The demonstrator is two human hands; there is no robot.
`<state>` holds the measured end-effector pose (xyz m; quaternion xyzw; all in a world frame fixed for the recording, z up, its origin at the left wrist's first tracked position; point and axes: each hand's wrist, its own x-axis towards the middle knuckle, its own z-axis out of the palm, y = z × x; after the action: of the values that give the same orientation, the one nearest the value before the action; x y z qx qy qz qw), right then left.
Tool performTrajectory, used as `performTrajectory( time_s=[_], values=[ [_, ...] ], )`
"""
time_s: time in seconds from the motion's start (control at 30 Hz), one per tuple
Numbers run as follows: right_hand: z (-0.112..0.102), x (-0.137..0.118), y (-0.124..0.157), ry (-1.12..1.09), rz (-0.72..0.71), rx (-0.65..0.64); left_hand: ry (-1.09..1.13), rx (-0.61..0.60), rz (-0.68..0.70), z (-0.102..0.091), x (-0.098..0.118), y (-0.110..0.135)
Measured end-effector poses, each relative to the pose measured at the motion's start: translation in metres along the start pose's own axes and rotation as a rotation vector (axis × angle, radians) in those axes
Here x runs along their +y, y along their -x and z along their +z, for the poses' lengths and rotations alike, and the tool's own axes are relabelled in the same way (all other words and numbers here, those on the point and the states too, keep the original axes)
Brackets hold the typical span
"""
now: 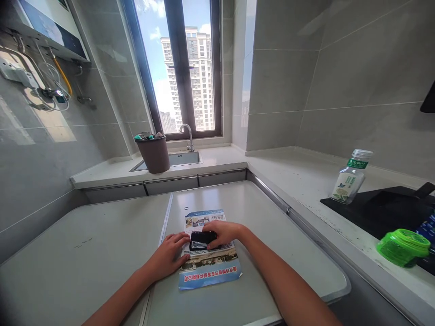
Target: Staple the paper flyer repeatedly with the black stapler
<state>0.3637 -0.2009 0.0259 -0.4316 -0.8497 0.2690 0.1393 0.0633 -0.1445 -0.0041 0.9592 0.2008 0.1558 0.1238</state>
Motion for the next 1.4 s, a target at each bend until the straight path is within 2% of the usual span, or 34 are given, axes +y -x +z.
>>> performTrajectory(
  time_s=[0.17,0.4,0.6,0.7,1.0,1.1,1.23,1.4],
  values=[
    [-0.011,0.011,0.010,-0.186,0.013,-0.125,0.000,0.020,-0.030,0.005,-0.004,-0.002],
    [-0.011,0.032,0.014,-0.371,-0.006,-0.156,0.057,0.051,-0.076,0.010,-0.005,-0.002],
    [0.000,0.047,0.010,-0.619,0.191,-0.119,0.241,0.031,-0.066,0.008,-0.003,-0.005],
    [0.001,0.048,0.009,-0.663,0.227,-0.120,0.272,0.031,-0.088,0.005,-0.001,-0.007],
    [0.003,0.054,0.007,-0.653,0.287,-0.135,0.364,0.070,-0.117,0.009,-0.008,-0.008],
    [-0.002,0.050,0.009,-0.610,0.177,-0.092,0.444,0.101,-0.121,0.007,-0.011,-0.009],
    [-0.005,0.030,0.005,-0.417,-0.033,0.037,0.479,0.102,-0.133,0.005,-0.010,-0.010],
    [0.016,0.005,-0.012,-0.134,-0.120,0.106,0.453,0.140,-0.145,0.007,-0.009,-0.008]
  ],
)
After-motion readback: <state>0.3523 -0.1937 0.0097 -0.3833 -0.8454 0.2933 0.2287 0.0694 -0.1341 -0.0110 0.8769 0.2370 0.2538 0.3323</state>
